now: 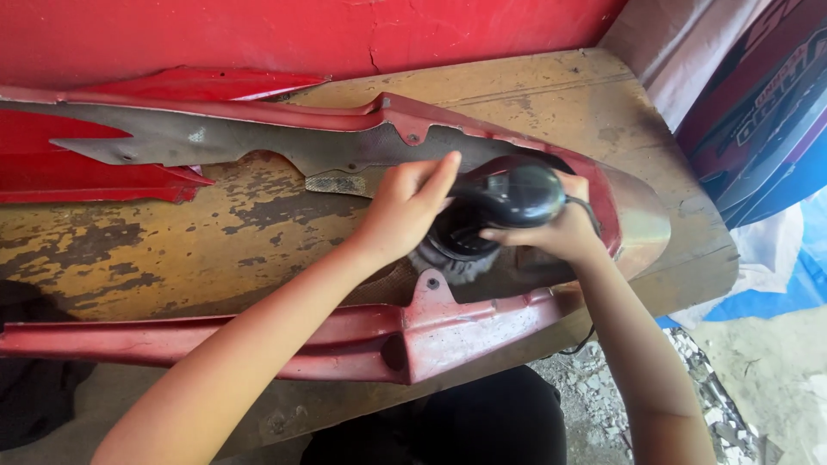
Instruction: The person uses a handheld electric polisher with a brush attachment to polish the surface of a red motorcycle part resting on a wooden workbench. They move the tool across the curved edges and flat surfaces of the part.
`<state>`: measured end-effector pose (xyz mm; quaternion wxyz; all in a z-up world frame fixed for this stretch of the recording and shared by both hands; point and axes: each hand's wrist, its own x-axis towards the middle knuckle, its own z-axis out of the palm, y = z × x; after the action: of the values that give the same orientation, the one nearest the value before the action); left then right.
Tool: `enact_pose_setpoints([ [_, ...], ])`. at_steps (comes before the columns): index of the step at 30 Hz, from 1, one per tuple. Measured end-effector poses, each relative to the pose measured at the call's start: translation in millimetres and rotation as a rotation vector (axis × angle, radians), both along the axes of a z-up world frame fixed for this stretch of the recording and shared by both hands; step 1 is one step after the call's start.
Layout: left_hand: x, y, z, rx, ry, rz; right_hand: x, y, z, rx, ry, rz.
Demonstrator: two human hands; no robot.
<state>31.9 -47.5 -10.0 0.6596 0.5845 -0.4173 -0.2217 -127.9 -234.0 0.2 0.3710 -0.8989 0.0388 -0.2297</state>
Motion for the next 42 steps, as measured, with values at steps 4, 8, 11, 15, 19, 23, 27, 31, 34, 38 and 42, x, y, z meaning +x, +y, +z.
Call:
enact_pose_setpoints([
  [4,16.4,5.6,-42.4,0.102,-0.019,0.051,14.4,21.1,4.6,0.086,0.036,0.074],
  [8,13.3,13.8,-60.3,0.17,0.114,-0.002,11.2,25.4,1.1,0.091,0.091,0.166],
  [11,2.1,11.5,-71.3,0.167,0.241,-0.059,2.4,21.8,-1.4,0.041,0.127,0.148],
  [15,-2.9,7.4,-65.4,0.101,0.351,-0.121,3.4,20.3,2.0,-0.077,0.056,0.149],
  [19,7.1,16.5,-56.2,0.136,0.239,-0.056,15.2,24.2,-5.6,0.029,0.094,0.12],
  [23,8.3,30.5,-68.6,0.203,0.225,-0.007,19.2,35.2,-5.6,0.121,0.137,0.186],
  [27,-6.2,37.8,-51.9,0.211,0.263,-0.063,12.8,38.6,1.0,-0.062,0.107,0.196],
  [31,-11.9,24.9,-47.2,0.212,0.247,-0.075,4.5,28.1,0.4,-0.042,0.134,0.176],
  [34,-7.2,16.4,-45.8,0.166,0.257,-0.085,4.3,15.0,-10.5,-0.01,0.22,0.078],
  [38,3.5,13.0,-43.0,0.182,0.177,-0.023,14.2,8.6,-16.6,0.049,0.149,0.113],
  [42,5.5,18.9,-49.3,0.2,0.17,-0.007,17.4,22.6,1.5,0.043,0.104,0.192],
])
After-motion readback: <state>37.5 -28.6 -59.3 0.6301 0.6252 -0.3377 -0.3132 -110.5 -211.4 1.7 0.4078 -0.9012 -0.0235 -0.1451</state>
